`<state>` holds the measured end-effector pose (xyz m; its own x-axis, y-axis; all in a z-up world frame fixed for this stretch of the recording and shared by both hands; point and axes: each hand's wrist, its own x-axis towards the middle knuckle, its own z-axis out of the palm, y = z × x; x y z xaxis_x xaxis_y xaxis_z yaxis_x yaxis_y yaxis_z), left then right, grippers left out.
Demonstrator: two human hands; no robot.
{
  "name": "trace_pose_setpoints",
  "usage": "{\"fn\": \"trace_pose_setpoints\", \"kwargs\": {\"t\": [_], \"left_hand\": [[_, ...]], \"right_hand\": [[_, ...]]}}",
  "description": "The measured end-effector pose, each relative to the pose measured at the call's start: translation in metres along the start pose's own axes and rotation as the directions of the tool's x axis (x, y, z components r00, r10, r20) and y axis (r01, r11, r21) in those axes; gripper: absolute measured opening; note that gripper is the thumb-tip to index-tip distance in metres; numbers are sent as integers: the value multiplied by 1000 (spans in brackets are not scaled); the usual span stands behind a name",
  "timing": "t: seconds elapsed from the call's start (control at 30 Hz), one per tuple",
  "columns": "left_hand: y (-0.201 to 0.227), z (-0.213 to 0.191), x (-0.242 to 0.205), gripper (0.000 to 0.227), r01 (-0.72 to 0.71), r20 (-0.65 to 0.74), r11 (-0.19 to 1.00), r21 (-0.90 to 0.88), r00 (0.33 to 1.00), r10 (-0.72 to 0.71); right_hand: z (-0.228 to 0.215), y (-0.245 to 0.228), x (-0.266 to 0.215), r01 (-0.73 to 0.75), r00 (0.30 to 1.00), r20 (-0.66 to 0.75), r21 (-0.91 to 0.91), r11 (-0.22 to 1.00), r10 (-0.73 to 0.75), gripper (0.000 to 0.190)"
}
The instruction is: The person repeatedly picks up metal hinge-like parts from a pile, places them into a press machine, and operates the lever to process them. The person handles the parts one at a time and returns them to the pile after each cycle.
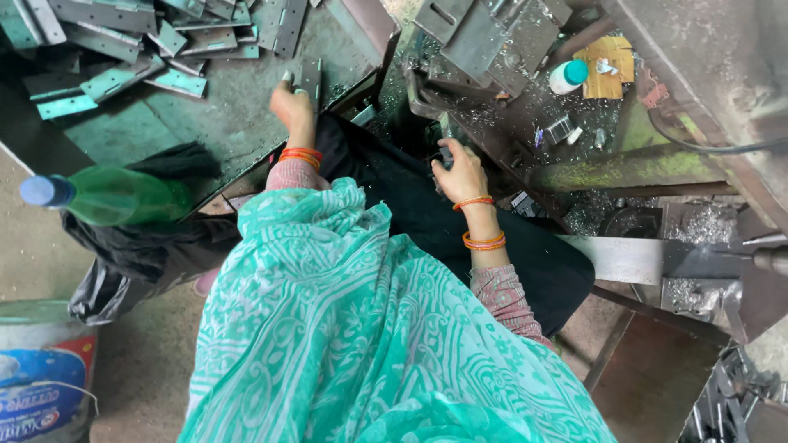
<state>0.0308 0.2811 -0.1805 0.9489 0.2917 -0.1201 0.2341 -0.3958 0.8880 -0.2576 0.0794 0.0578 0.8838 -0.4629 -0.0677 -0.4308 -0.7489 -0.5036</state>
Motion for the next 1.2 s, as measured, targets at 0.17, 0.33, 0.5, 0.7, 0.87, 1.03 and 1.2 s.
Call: {"fn": "trace_pose_setpoints", "kwargs": {"t": [0.17, 0.33, 0.5, 0.7, 0.87, 1.03, 1.2], "left_hand": [[45, 5, -14, 50, -47, -24, 949, -312, 999, 41], [154, 28, -83, 40, -305, 48, 817, -489, 926, 374], [225, 26, -167, 62, -891, 502, 444, -92, 343, 794], [232, 16, -179, 61, -982, 674, 139, 127, 189, 715], [238, 56, -173, 45, -972, 667, 51, 229, 195, 719], [240, 98, -168, 42, -967, 655, 30, 252, 194, 730], [239, 103, -154, 55, -984, 701, 47, 174, 157, 695]], "right_hand": [[0, 1, -1, -22, 1000, 12, -6, 1000, 22, 43], [3, 4, 0, -18, 1000, 23, 2, 1000, 18, 44], [6, 6, 1, -11, 1000, 3, -12, 1000, 11, 46], [7, 8, -1, -49, 998, 30, -27, 998, 50, 52], [0, 4, 6, -76, 991, 102, -77, 994, 84, 58], [-7, 2, 12, -79, 990, 111, -115, 990, 92, 57], [6, 3, 10, -139, 982, 102, -163, 977, 157, 53]]}}
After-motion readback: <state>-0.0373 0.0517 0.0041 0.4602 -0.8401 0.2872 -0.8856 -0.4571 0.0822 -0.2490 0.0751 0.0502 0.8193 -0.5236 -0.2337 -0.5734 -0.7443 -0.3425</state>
